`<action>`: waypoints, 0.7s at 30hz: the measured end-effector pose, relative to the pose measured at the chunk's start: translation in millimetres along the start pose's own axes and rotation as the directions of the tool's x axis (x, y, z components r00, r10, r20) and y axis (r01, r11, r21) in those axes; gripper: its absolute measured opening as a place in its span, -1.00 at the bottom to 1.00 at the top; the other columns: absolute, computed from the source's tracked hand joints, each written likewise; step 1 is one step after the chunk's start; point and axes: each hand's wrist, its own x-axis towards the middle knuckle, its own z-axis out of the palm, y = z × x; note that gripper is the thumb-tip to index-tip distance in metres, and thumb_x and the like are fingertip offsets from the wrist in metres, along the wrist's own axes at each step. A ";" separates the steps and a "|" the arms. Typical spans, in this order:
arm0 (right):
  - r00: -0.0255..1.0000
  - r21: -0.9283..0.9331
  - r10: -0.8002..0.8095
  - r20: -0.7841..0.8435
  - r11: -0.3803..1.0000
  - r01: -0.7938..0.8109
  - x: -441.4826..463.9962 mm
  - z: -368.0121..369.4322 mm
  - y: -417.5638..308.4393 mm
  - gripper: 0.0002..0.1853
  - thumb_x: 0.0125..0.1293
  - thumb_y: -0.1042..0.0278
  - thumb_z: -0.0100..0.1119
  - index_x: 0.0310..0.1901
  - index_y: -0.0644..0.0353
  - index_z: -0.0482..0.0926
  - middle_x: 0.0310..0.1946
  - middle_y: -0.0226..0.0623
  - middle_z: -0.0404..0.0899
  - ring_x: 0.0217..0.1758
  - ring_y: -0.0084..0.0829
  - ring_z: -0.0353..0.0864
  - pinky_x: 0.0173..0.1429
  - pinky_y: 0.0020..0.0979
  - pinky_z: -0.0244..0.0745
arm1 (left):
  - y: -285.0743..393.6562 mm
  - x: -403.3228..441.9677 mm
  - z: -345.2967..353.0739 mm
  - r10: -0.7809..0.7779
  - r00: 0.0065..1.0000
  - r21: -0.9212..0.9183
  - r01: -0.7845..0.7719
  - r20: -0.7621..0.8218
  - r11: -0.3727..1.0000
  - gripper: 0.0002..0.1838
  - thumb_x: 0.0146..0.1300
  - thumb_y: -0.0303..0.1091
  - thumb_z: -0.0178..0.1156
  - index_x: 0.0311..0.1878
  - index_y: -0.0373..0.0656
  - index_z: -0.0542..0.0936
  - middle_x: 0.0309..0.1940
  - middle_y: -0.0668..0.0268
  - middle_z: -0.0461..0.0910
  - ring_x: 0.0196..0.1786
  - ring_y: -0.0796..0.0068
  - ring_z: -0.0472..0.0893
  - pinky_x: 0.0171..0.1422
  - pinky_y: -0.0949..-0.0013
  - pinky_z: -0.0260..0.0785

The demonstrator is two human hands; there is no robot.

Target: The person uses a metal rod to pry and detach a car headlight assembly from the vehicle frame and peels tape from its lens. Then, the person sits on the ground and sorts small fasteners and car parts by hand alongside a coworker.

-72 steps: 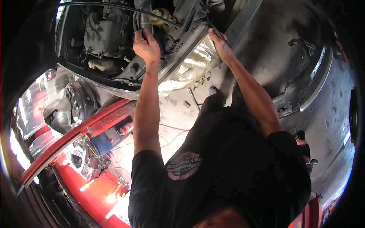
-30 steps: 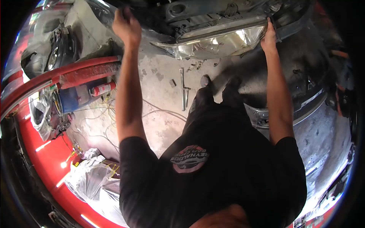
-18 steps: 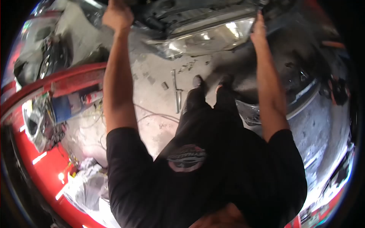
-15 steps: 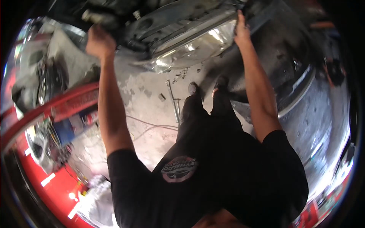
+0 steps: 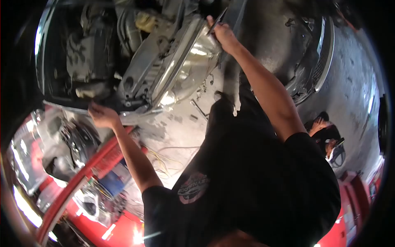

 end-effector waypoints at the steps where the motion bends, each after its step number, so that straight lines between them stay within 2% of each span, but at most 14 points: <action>1: 0.991 0.051 0.122 0.045 0.991 -0.124 2.1 -2.6 2.6 -0.25 0.44 -0.42 0.17 -0.16 0.34 0.76 -0.33 -0.10 0.72 -0.17 -0.32 0.65 0.10 -0.33 0.51 | 5.2 2.9 -4.6 -0.004 0.998 0.079 -0.001 0.059 0.997 -0.72 0.57 -0.24 0.12 -0.03 -0.22 0.74 -0.21 0.04 0.78 -0.21 -0.05 0.77 -0.19 0.02 0.55; 2: 0.989 0.081 0.107 0.099 0.990 -0.116 3.3 -7.8 8.4 -0.25 0.47 -0.42 0.14 -0.16 0.34 0.76 -0.33 -0.11 0.72 -0.15 -0.35 0.67 0.11 -0.37 0.50 | 11.3 5.9 -7.1 0.041 0.996 0.095 -0.048 0.074 0.994 -0.71 0.57 -0.24 0.11 -0.03 -0.24 0.73 -0.21 0.00 0.77 -0.21 -0.09 0.76 -0.19 -0.02 0.54; 4: 0.983 0.198 0.013 0.183 0.979 -0.050 12.2 -13.8 46.1 -0.25 0.52 -0.41 0.06 -0.14 0.33 0.75 -0.34 -0.21 0.73 -0.08 -0.41 0.73 0.08 -0.43 0.55 | 38.3 2.7 -13.2 0.043 0.992 -0.067 -0.035 0.120 0.997 -0.73 0.57 -0.32 0.12 -0.03 -0.33 0.70 -0.24 -0.05 0.75 -0.26 -0.05 0.75 -0.17 0.06 0.54; 5: 0.986 0.211 0.016 0.165 0.976 -0.051 3.9 -20.2 36.4 -0.25 0.52 -0.41 0.06 -0.14 0.33 0.75 -0.34 -0.21 0.73 -0.08 -0.41 0.73 0.08 -0.43 0.55 | 61.3 0.2 -17.6 0.025 0.986 -0.149 0.000 0.163 0.989 -0.74 0.57 -0.35 0.12 -0.02 -0.36 0.69 -0.24 -0.07 0.74 -0.26 -0.01 0.74 -0.15 0.11 0.55; 7: 0.986 0.505 0.139 0.088 0.847 -0.165 -28.0 -36.3 1.8 -0.27 0.51 -0.40 0.09 -0.14 0.33 0.70 -0.38 -0.31 0.70 -0.14 -0.42 0.76 -0.02 -0.41 0.65 | 105.1 -7.5 -7.3 0.078 0.979 -0.355 -0.007 0.187 0.935 -0.75 0.57 -0.39 0.12 -0.01 -0.40 0.67 -0.24 -0.07 0.73 -0.25 0.07 0.73 -0.10 0.19 0.55; 8: 0.990 0.521 0.110 0.084 0.842 -0.137 -32.1 -46.3 8.0 -0.32 0.52 -0.33 0.14 -0.04 0.33 0.68 -0.35 -0.32 0.70 -0.20 -0.42 0.77 -0.10 -0.35 0.72 | 126.5 -7.0 -1.2 0.133 0.955 -0.387 -0.022 0.263 0.922 -0.74 0.59 -0.37 0.11 0.00 -0.41 0.66 -0.21 -0.07 0.74 -0.22 0.11 0.74 -0.07 0.22 0.55; 9: 0.990 0.521 0.117 0.073 0.842 -0.138 -35.0 -53.7 14.3 -0.32 0.52 -0.33 0.14 -0.04 0.33 0.68 -0.35 -0.32 0.70 -0.20 -0.42 0.77 -0.10 -0.35 0.72 | 145.4 -7.4 8.2 0.171 0.927 -0.378 -0.034 0.333 0.925 -0.74 0.59 -0.36 0.11 0.01 -0.38 0.67 -0.19 -0.08 0.74 -0.21 0.05 0.74 -0.07 0.19 0.55; 12: 0.979 0.464 0.196 0.058 0.863 -0.201 -39.8 -72.3 31.3 -0.35 0.57 -0.23 0.12 0.14 0.37 0.66 -0.26 -0.23 0.74 -0.16 -0.46 0.78 -0.08 -0.38 0.69 | 183.2 -6.1 42.9 0.303 0.887 -0.399 -0.151 0.350 0.904 -0.72 0.55 -0.35 0.11 -0.02 -0.40 0.67 -0.24 -0.08 0.72 -0.24 0.00 0.71 -0.12 0.12 0.52; 14: 0.958 0.212 0.262 0.113 0.936 -0.281 -48.1 -88.5 36.1 -0.46 0.60 -0.09 0.14 0.13 0.33 0.68 -0.30 -0.29 0.71 -0.28 -0.55 0.69 -0.22 -0.46 0.59 | 190.9 0.8 70.3 0.258 0.848 -0.260 -0.148 0.463 0.954 -0.74 0.51 -0.34 0.14 -0.01 -0.35 0.68 -0.20 -0.09 0.74 -0.17 -0.09 0.74 -0.08 0.09 0.52; 15: 0.954 0.231 0.277 0.117 0.926 -0.298 -51.4 -95.2 44.1 -0.46 0.60 -0.09 0.14 0.13 0.33 0.68 -0.30 -0.29 0.71 -0.28 -0.55 0.69 -0.22 -0.46 0.59 | 193.2 6.1 82.5 0.272 0.837 -0.252 -0.167 0.474 0.953 -0.74 0.51 -0.34 0.14 -0.01 -0.35 0.68 -0.20 -0.09 0.74 -0.17 -0.09 0.74 -0.08 0.09 0.52; 17: 0.947 0.265 0.285 0.150 0.911 -0.316 -56.2 -109.2 69.1 -0.57 0.60 0.04 0.17 0.12 0.31 0.70 -0.33 -0.36 0.66 -0.39 -0.60 0.56 -0.29 -0.45 0.47 | 192.9 11.3 99.1 0.248 0.834 -0.267 -0.127 0.493 0.955 -0.75 0.48 -0.36 0.14 -0.04 -0.36 0.69 -0.21 -0.10 0.73 -0.18 -0.09 0.73 -0.08 0.10 0.51; 19: 0.953 0.292 0.274 0.130 0.908 -0.301 -55.0 -127.9 107.6 -0.67 0.55 0.22 0.20 0.05 0.35 0.72 -0.32 -0.36 0.65 -0.39 -0.58 0.52 -0.29 -0.42 0.48 | 190.4 10.2 115.9 0.212 0.807 -0.180 -0.133 0.551 0.975 -0.74 0.47 -0.38 0.13 -0.07 -0.39 0.70 -0.22 -0.06 0.75 -0.19 -0.06 0.73 -0.07 0.09 0.52; 20: 0.921 0.339 0.371 0.120 0.856 -0.389 -52.9 -133.6 139.2 -0.71 0.48 0.40 0.14 0.09 0.34 0.73 -0.33 -0.37 0.66 -0.40 -0.58 0.50 -0.32 -0.42 0.44 | 182.1 9.5 122.1 0.264 0.810 -0.230 -0.164 0.523 0.959 -0.73 0.48 -0.37 0.13 -0.07 -0.40 0.70 -0.23 -0.02 0.75 -0.21 0.00 0.73 -0.08 0.10 0.52; 21: 0.936 0.305 0.342 0.083 0.885 -0.351 -53.2 -142.1 165.5 -0.70 0.45 0.44 0.10 0.09 0.32 0.73 -0.34 -0.38 0.66 -0.40 -0.60 0.50 -0.32 -0.46 0.40 | 171.1 9.5 127.1 0.315 0.809 -0.280 -0.194 0.496 0.940 -0.72 0.50 -0.35 0.13 -0.07 -0.42 0.69 -0.24 0.02 0.76 -0.23 0.05 0.72 -0.08 0.10 0.51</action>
